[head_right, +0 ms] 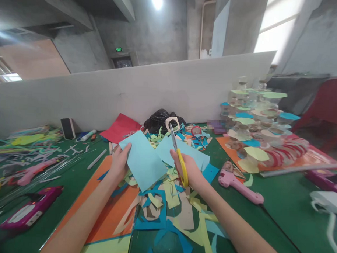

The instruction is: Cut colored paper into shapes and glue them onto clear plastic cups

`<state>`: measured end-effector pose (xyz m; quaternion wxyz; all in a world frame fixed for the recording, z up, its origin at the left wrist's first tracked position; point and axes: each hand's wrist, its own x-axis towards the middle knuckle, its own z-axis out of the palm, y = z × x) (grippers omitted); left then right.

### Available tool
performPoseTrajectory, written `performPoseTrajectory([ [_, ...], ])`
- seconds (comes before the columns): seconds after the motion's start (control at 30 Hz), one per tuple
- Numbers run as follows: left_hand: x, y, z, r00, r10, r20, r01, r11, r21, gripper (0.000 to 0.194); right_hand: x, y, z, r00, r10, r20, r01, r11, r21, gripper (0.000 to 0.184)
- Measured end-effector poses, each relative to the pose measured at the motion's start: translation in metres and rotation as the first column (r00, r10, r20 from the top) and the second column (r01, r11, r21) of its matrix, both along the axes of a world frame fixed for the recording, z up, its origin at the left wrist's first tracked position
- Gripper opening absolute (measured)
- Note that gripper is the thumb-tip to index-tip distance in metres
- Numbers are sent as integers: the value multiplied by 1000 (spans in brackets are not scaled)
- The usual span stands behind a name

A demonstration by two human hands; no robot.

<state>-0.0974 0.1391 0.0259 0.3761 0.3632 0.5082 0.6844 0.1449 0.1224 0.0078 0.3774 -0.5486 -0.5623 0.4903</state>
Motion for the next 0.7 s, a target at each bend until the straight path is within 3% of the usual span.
performPoseTrajectory([
  [0.17, 11, -6, 13, 975, -95, 201, 104, 994, -31, 25, 2, -6, 12, 996, 17, 87, -26, 995, 100, 51],
  [0.37, 24, -16, 16, 930, -134, 342, 155, 987, -34, 24, -1, -18, 23, 992, 41, 116, -67, 971, 229, 44],
  [0.53, 31, -17, 11, 918, -188, 349, 215, 976, -40, 24, -4, -19, 22, 987, 146, 71, -159, 955, 250, 38],
  [0.7, 30, -13, 7, 941, -150, 304, 164, 986, -19, 20, -3, -18, 20, 978, 206, 21, -205, 952, 227, 30],
])
